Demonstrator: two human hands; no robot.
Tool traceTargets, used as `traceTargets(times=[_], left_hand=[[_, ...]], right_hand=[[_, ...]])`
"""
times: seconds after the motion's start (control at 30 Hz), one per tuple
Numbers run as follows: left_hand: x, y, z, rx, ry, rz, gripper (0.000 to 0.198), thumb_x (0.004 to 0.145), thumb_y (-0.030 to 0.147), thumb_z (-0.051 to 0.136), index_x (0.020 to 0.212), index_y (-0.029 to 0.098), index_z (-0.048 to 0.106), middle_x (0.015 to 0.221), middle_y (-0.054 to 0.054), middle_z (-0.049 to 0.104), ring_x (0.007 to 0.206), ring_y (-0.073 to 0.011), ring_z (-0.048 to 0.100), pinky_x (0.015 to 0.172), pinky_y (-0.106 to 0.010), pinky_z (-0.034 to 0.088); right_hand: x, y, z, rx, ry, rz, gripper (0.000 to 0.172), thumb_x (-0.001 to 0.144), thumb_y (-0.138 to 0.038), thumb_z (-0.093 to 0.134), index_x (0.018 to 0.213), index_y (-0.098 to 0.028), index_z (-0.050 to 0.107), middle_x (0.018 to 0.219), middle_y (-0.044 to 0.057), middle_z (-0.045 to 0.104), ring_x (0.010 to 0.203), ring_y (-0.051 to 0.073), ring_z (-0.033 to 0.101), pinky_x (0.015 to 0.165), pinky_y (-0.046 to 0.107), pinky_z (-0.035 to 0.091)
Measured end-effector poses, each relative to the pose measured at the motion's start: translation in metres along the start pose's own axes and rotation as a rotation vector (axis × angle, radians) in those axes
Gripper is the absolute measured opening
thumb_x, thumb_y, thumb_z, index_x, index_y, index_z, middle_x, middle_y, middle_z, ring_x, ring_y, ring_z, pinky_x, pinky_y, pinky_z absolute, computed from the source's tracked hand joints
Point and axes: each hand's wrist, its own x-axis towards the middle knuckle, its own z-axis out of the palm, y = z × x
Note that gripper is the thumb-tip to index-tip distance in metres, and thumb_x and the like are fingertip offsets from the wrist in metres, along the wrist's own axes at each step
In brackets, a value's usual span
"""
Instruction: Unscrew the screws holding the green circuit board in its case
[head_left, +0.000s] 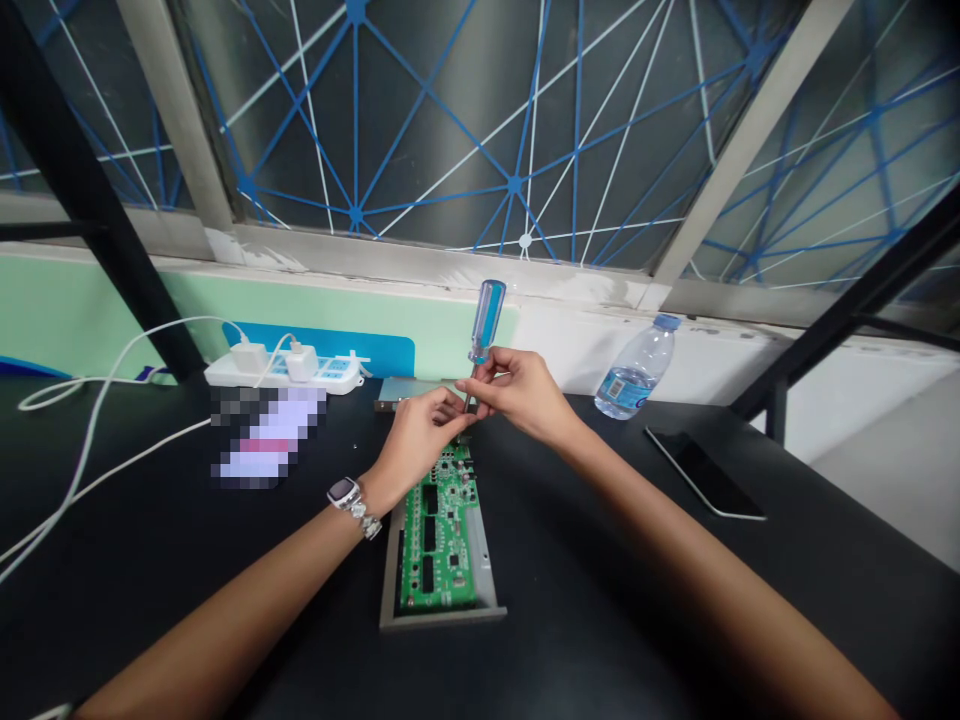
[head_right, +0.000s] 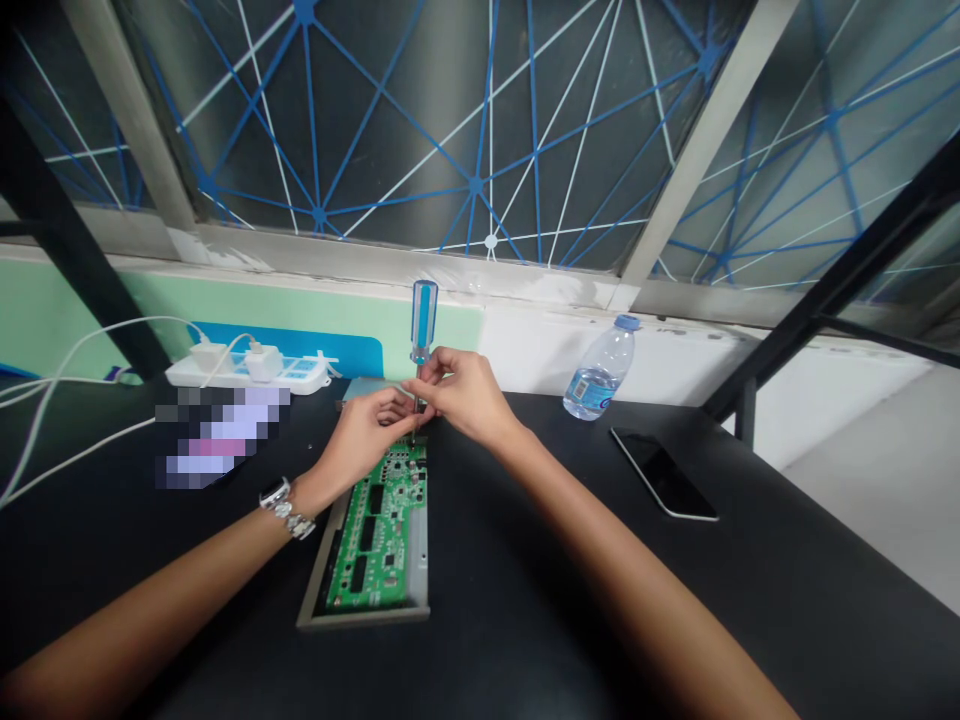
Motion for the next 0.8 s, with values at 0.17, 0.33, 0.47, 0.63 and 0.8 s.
traceTargets(times=[0.17, 0.33, 0.47, 0.63, 0.8], left_hand=[[0.001, -0.003, -0.004, -0.073, -0.147, 0.015, 0.011, 0.088, 0.020, 0.058, 0.089, 0.015, 0.068, 0.091, -0.007, 0.075, 0.088, -0.0193, 0.071, 0.082, -0.033, 0.055], [-0.001, 0.000, -0.008, 0.108, -0.192, 0.096, 0.021, 0.093, 0.019, 0.047, 0.081, 0.016, 0.064, 0.080, -0.003, 0.068, 0.072, -0.0154, 0.064, 0.067, -0.027, 0.049], [-0.002, 0.001, -0.006, 0.111, -0.193, 0.109, 0.017, 0.093, 0.022, 0.049, 0.090, 0.016, 0.064, 0.083, -0.004, 0.069, 0.075, -0.0162, 0.065, 0.068, -0.028, 0.050], [-0.003, 0.001, 0.001, 0.107, -0.041, 0.052, 0.017, 0.084, 0.030, 0.066, 0.092, 0.016, 0.062, 0.078, -0.004, 0.070, 0.071, -0.0169, 0.067, 0.068, -0.029, 0.054], [-0.003, -0.004, 0.004, 0.042, 0.005, 0.025, 0.007, 0.082, 0.022, 0.066, 0.083, 0.015, 0.066, 0.076, -0.004, 0.073, 0.070, -0.0167, 0.069, 0.066, -0.027, 0.054]], right_hand=[[-0.002, -0.010, -0.003, 0.002, -0.128, 0.050, 0.034, 0.080, -0.039, 0.072, 0.100, -0.015, 0.060, 0.084, 0.004, 0.068, 0.056, 0.014, 0.067, 0.047, 0.024, 0.050], [-0.002, -0.017, -0.012, 0.091, -0.305, 0.090, 0.036, 0.086, -0.035, 0.064, 0.113, -0.013, 0.062, 0.106, 0.012, 0.071, 0.063, 0.013, 0.069, 0.050, 0.025, 0.052], [-0.002, -0.015, -0.012, 0.054, -0.249, 0.087, 0.026, 0.085, -0.032, 0.065, 0.102, -0.012, 0.067, 0.086, 0.008, 0.073, 0.060, 0.014, 0.069, 0.052, 0.026, 0.051], [0.000, -0.005, -0.005, 0.051, -0.124, 0.016, 0.022, 0.078, -0.034, 0.073, 0.078, -0.014, 0.065, 0.064, 0.001, 0.066, 0.051, 0.015, 0.066, 0.049, 0.026, 0.050], [0.000, 0.000, 0.002, 0.040, 0.011, -0.040, 0.028, 0.072, -0.035, 0.079, 0.073, -0.016, 0.057, 0.069, 0.000, 0.065, 0.050, 0.012, 0.063, 0.047, 0.024, 0.048]])
